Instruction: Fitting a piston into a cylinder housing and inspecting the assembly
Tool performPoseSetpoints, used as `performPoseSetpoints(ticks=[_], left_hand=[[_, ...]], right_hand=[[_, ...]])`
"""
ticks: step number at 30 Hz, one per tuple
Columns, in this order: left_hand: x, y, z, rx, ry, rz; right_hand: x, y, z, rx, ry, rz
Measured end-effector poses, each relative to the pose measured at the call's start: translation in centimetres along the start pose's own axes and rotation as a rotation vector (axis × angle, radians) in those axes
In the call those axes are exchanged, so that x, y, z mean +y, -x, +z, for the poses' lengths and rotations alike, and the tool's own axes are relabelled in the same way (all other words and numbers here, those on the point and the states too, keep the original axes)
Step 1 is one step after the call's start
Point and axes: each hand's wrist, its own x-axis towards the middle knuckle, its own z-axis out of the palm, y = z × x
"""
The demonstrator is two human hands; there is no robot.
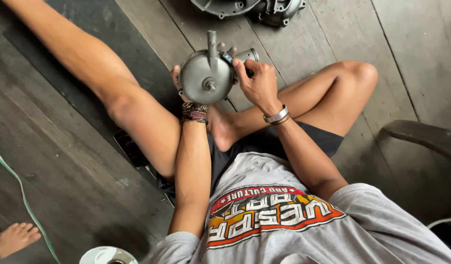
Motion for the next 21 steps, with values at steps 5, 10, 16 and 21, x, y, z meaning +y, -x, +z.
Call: performPoseSetpoints(ticks=[5,10,16,21], left_hand=[[0.3,0.6,-0.2,0.012,0.018,-0.037],[-0.6,1.7,-7.1,0.332,-0.087,0.352],[-0.8,2.0,-7.2,0.386,-0.042,0.374],[-0.5,1.9,-5.6,0.128,0.007,0.26]], right_hand=[[0.3,0.3,-0.3,-0.014,0.018,-0.032],[-0.9,0.4,0.0,0.088,-0.006,-0.143],[-1.3,-0.2,0.1,0.071,0.033,-0.083],[-0.8,0.7,0.3,0.045,0.087,-0.054]])
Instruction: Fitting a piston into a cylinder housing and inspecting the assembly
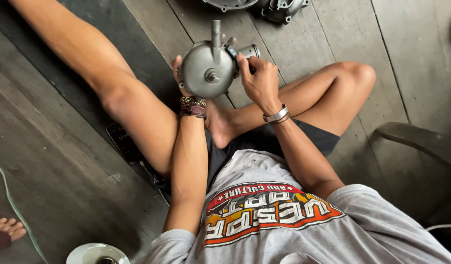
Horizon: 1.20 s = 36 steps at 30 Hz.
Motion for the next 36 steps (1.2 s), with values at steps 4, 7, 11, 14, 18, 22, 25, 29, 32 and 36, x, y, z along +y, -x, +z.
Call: performPoseSetpoints(ticks=[4,7,11,14,18,22,25,29,32,36], left_hand=[[-0.2,-0.3,-3.1,0.192,-0.009,0.005],[-0.4,-0.1,-3.1,0.207,-0.067,0.124],[-0.1,-0.1,0.6,0.013,-0.044,-0.007],[-0.3,-0.5,-3.7,0.185,-0.064,0.118],[-0.4,-0.2,-4.6,0.418,-0.066,0.139],[-0.2,0.0,-1.9,0.256,-0.026,0.04],[-0.4,-0.3,-2.7,0.475,-0.067,0.237],[-0.6,-0.6,-4.8,0.427,-0.059,0.215],[-0.5,-0.3,-4.2,0.445,-0.062,0.187],[-0.2,-0.1,-1.3,0.364,-0.046,0.066]], right_hand=[[-0.4,-0.4,0.3,0.12,-0.021,-0.135],[-0.4,-0.2,0.4,0.096,-0.047,-0.145],[0.4,0.3,0.1,-0.013,-0.048,-0.049],[0.1,0.2,0.0,0.043,-0.04,-0.03],[-1.5,-0.3,0.3,0.16,-0.067,-0.129],[-0.8,-0.2,0.9,0.102,-0.079,-0.132],[-0.9,0.2,0.1,0.029,0.007,-0.115],[-1.0,0.0,-0.4,0.093,-0.075,-0.086],[-1.3,-0.2,0.1,0.129,-0.087,-0.153],[-1.4,0.5,0.1,0.052,-0.009,-0.164]])
